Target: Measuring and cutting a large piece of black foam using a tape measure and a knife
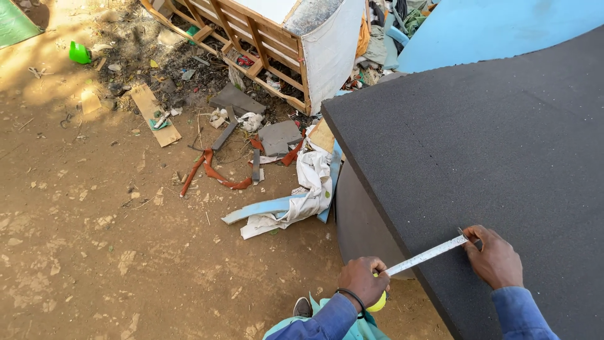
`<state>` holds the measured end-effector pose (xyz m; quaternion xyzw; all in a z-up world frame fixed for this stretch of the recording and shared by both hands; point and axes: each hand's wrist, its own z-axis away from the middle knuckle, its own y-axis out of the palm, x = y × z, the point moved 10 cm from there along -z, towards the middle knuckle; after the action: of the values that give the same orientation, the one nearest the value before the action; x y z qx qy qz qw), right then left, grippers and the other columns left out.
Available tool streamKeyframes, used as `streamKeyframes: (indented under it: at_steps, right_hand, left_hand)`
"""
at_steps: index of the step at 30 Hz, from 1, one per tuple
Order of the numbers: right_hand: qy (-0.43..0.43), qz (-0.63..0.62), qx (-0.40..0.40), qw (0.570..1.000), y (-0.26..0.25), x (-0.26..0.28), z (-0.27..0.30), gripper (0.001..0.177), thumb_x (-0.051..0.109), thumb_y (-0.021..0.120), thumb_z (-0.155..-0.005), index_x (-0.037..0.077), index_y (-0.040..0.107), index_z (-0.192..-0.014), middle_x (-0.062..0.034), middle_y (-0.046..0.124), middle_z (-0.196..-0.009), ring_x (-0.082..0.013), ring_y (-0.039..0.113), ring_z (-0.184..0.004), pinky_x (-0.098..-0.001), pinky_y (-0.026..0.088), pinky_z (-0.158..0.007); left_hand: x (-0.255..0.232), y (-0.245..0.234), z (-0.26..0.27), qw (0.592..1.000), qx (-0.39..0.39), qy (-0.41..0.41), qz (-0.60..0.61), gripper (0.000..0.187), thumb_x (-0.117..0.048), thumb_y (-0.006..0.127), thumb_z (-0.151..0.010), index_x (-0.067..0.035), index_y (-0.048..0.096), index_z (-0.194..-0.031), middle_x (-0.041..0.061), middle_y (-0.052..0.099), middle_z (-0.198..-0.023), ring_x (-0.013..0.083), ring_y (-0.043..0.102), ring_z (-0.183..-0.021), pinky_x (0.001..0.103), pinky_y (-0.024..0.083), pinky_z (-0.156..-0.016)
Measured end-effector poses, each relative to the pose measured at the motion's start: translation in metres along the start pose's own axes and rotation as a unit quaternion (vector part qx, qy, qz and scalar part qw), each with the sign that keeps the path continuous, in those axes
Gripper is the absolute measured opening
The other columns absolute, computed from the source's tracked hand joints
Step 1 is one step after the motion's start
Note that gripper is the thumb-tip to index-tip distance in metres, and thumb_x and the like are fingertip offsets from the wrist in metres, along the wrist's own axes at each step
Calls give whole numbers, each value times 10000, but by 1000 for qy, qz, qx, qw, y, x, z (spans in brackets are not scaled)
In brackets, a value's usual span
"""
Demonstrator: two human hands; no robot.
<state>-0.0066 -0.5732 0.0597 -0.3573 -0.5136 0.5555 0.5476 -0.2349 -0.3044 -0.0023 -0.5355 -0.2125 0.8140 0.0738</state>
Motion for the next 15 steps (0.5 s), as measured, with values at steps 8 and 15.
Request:
streamKeyframes:
  at_steps: [8,15]
  right_hand:
    - [-17,-22,-13,1000,-6,-1,2,261,359,677,-1104,354,810,-1328,125,836,-1343,-239,783,-1220,-513,627,-925]
    - [2,-25,18,1000,-29,-20,-14,350,348,677,-1144,345,780,-1478,111,841,-1449,-274,825,-1167,-527,682,-903]
  left_hand:
    - [5,8,1,1000,-1,-14,-6,197,-350,662,-958,-304,831,-869,-90,842,-862,214,769,-857,519,638,-747]
    - [-40,3,-6,999,33,-9,4,193,-370,697,-964,-298,849,-871,-142,843,-848,124,771,-902,428,603,-798]
